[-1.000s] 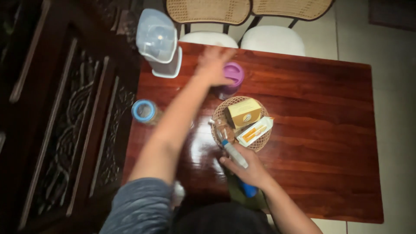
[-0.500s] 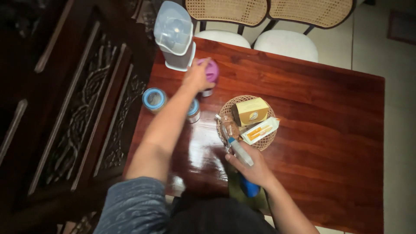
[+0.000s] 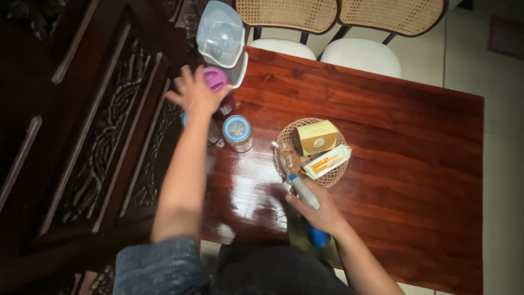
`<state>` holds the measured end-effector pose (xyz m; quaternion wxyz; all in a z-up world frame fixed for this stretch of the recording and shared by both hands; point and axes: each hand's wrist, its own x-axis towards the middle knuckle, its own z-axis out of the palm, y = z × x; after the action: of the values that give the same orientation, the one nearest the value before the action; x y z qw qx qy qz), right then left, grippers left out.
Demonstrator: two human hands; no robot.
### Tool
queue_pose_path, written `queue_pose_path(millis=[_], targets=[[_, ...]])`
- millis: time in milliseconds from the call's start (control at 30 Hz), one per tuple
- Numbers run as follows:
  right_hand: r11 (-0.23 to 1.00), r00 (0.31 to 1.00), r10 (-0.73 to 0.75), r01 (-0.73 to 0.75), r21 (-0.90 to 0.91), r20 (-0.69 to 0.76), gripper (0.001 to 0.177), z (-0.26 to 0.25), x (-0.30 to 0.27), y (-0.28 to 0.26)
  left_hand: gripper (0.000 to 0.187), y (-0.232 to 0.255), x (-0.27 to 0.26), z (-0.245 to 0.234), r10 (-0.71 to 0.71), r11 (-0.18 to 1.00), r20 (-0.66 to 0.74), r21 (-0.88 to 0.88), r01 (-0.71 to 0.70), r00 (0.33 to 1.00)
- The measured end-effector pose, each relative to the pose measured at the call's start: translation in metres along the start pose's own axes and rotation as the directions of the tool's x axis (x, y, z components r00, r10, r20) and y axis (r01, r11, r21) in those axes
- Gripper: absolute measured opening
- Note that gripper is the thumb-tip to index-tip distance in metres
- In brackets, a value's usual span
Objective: Spraying a wooden dining table with cleaner and wiping it down with a cloth.
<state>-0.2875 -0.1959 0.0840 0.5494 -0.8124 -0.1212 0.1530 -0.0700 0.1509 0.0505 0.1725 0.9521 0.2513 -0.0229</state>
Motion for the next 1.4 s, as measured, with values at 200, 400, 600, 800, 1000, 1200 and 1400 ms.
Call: queue_pose_path(millis=[200, 400, 600, 800, 1000, 1200, 1400], targets=[[0.997, 0.996, 0.078, -0.077, 0.031, -0.036, 0.02, -0.015, -0.015, 0.015, 0.126, -0.022, -0.103, 0.006, -0.16, 0.976, -0.084, -0.162, 0.145, 0.983], [0.99, 0.993, 0.113, -0.116, -0.082, -0.04, 0.022, -0.022, -0.021, 0.009, 0.111, -0.03, -0.121, 0.081, 0.306, 0.938, -0.049, 0.184, -0.293, 0.951], [0.989, 0.994, 0.099, -0.103, -0.104, -0.047, 0.024, -0.025, -0.03, -0.001, 0.105, -0.041, -0.111, 0.085, 0.26, 0.966, -0.107, 0.045, -0.256, 0.96], [0.987, 0.989, 0.147, -0.148, -0.058, -0.01, 0.022, -0.025, -0.032, -0.006, 0.106, -0.047, -0.1, 0.079, 0.239, 0.971, -0.096, 0.024, -0.237, 0.966], [0.99, 0.993, 0.113, -0.114, -0.081, -0.014, 0.022, -0.022, -0.03, 0.0, 0.105, -0.044, -0.093, 0.098, 0.219, 0.976, -0.13, 0.043, -0.215, 0.967], [0.99, 0.99, 0.138, -0.138, 0.015, 0.006, 0.021, -0.019, -0.03, 0.007, 0.107, -0.042, -0.086, 0.105, 0.195, 0.98, -0.156, 0.059, -0.188, 0.968], [0.977, 0.978, 0.206, -0.207, 0.051, 0.025, 0.022, -0.02, -0.029, 0.005, 0.108, -0.052, -0.075, 0.108, 0.284, 0.959, -0.177, 0.069, -0.276, 0.942]])
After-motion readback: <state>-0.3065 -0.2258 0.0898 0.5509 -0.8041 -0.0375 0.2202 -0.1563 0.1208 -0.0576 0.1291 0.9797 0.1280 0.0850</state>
